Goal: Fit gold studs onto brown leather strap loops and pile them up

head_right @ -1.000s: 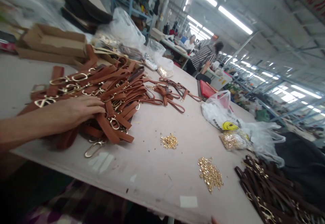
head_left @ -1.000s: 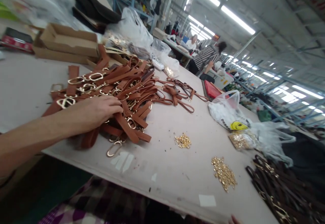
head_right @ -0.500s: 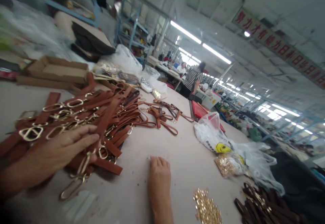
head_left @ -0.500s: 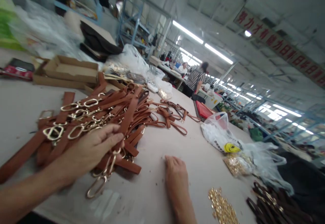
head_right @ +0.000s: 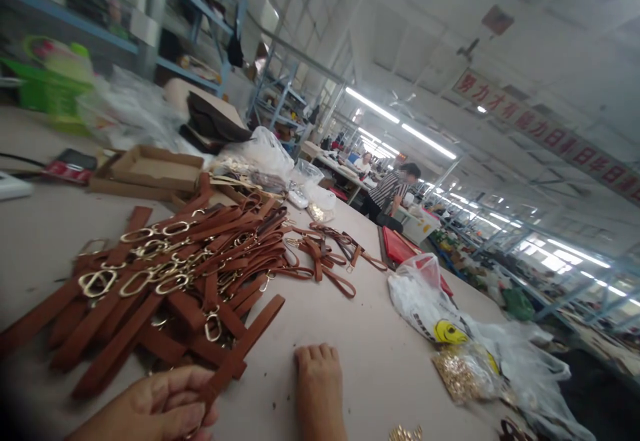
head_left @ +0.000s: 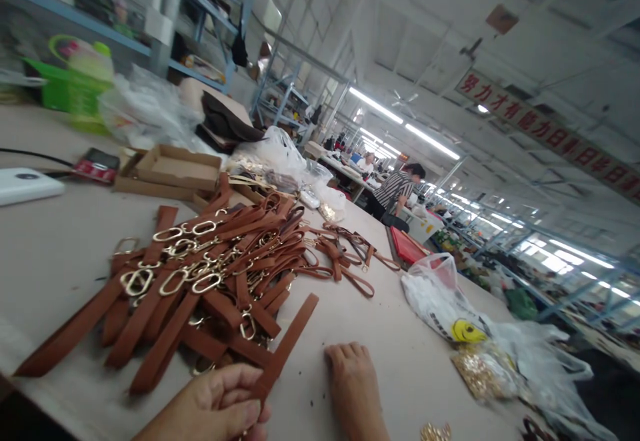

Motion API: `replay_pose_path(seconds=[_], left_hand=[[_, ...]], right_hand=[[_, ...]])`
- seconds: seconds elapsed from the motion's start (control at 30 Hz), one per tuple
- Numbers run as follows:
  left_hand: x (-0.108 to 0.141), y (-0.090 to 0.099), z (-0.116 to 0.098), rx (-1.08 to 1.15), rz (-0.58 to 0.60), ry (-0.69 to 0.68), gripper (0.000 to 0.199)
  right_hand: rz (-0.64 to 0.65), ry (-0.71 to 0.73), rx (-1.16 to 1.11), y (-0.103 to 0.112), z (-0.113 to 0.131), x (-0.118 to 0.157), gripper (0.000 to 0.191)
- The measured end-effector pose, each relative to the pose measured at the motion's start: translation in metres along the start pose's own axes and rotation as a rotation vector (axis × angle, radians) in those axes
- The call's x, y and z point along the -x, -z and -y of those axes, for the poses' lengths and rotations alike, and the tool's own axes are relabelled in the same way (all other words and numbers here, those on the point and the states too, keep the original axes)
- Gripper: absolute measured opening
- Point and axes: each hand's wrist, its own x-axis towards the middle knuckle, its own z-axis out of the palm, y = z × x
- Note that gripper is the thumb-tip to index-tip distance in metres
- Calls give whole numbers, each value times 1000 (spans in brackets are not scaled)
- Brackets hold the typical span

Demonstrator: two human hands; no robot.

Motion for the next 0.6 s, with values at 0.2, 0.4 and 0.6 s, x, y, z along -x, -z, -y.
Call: replay_pose_path(seconds=[0.2, 0.4, 0.6], left_hand=[[14, -18, -6, -77, -11, -5, 42], [17, -34, -7, -75, 58, -36, 33], [24, -36, -5, -209, 141, -163, 22]], right_hand=[[24, -177, -301, 26, 21, 21, 16], [-1, -543, -1034, 48, 84, 43, 13], [-11, -480, -1075, 48, 110, 50, 7]])
